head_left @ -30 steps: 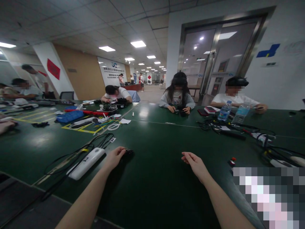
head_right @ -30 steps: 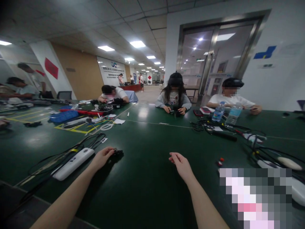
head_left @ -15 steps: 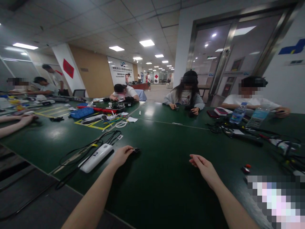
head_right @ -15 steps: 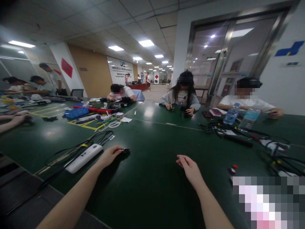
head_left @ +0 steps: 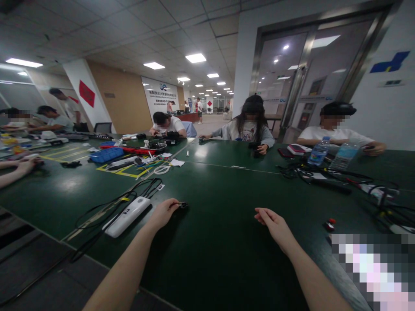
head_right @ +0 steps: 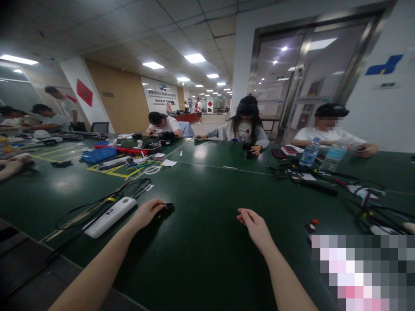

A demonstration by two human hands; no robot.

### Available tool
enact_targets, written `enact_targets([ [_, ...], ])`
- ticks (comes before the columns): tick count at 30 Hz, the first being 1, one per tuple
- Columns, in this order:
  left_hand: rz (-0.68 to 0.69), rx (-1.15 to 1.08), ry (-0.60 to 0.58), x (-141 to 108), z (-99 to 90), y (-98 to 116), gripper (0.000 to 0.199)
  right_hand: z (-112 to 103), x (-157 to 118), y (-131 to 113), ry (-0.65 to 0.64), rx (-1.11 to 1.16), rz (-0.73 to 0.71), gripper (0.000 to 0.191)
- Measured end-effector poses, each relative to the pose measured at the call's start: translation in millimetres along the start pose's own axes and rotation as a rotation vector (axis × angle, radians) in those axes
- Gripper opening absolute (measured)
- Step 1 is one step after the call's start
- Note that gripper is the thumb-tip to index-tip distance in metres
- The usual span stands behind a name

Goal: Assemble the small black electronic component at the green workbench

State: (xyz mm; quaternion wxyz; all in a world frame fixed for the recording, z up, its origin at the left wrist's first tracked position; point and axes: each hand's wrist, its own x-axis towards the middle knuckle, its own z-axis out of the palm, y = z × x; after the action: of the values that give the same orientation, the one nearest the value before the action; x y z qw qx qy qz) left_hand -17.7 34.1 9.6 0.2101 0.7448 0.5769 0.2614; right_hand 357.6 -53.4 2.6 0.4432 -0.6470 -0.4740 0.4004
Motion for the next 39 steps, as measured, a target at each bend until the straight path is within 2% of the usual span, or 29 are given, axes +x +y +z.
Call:
enact_targets([
  [11,0.012,0.024,-0.017,-2.4,-3.6,6.5,0.022,0.0,1.1,0.7,-0.001,-0.001,-0.004,0.034],
  [17,0.022,-0.039,-0.054,-4.7,-3.9,6.9,0.027,0.5,-1.0,-2.1,0.011,-0.011,0.002,0.034],
  [25,-0.018,-0.145,-0.084,2.4,-2.8,-10.7,0.029,0.2,1.0,1.2,-0.007,0.002,-0.017,0.036],
  [28,-0.032,-0.143,-0.072,4.0,-2.3,-11.8,0.030,-0.1,0.7,0.0,-0.010,-0.004,-0.005,0.035],
  [35,-0.045,-0.116,-0.042,-0.3,0.0,3.9,0.026,0.1,0.3,-0.6,-0.008,0.001,0.008,0.035],
  [39,-0.036,-0.119,0.002,2.8,6.2,-1.2,0.022,0.9,-3.2,-5.7,-0.002,0.005,0.004,0.035],
])
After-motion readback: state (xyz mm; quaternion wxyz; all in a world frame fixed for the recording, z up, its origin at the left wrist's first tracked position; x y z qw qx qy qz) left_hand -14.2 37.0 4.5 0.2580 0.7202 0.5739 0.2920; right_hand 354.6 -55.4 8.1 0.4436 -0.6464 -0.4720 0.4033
